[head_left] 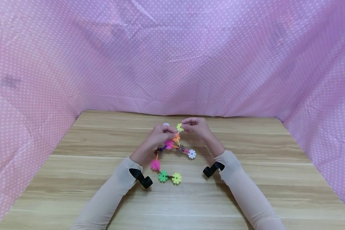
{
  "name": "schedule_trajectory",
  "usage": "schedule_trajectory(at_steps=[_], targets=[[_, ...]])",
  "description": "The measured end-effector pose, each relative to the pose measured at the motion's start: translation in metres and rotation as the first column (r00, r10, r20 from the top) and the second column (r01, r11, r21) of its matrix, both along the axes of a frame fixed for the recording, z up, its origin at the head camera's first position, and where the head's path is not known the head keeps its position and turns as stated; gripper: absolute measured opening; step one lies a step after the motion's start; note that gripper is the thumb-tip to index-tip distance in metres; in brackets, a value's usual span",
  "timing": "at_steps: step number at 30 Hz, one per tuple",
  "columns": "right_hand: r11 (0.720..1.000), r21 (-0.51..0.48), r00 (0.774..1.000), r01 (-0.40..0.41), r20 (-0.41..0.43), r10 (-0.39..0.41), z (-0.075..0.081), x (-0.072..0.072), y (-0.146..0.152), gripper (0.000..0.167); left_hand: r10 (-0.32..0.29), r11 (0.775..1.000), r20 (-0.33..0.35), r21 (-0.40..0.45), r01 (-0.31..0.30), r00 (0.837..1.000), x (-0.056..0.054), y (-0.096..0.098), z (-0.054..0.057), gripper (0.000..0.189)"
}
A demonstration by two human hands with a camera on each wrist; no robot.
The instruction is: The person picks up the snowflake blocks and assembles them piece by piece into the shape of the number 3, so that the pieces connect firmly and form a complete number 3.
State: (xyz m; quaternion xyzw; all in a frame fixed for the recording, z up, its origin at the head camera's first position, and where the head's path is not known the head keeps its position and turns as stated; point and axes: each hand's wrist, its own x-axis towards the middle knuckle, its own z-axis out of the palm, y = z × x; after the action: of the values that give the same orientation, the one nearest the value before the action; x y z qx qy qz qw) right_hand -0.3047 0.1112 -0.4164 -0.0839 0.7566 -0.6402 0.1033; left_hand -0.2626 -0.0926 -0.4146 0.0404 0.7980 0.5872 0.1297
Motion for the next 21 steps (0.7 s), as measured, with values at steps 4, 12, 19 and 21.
schedule_trajectory(at_steps=[4,12,19,21], targets=[[0.998,0.021,0.998,-0.062,-0.014,0.062,0.003,0.002,-0.001,0.03,-0.076,0.997,0.066,-0.014,0.077,0.995,0.001,-0.003,0.004,0.021],[0.991,0.047,0.99,-0.126,-0.052,0.128,0.007,0.009,-0.009,0.026,-0.014,0.991,0.115,0.135,-0.002,0.993,-0.002,-0.009,0.01,0.03],[0.987,0.015,0.986,-0.158,-0.044,0.158,0.005,0.013,-0.015,0.023,0.021,0.986,0.119,0.162,-0.041,0.993,-0.006,-0.017,0.012,0.027],[0.985,0.013,0.984,-0.172,-0.05,0.173,0.005,0.013,-0.015,0.024,0.014,0.986,0.126,0.164,-0.035,0.992,-0.008,-0.022,0.014,0.026]])
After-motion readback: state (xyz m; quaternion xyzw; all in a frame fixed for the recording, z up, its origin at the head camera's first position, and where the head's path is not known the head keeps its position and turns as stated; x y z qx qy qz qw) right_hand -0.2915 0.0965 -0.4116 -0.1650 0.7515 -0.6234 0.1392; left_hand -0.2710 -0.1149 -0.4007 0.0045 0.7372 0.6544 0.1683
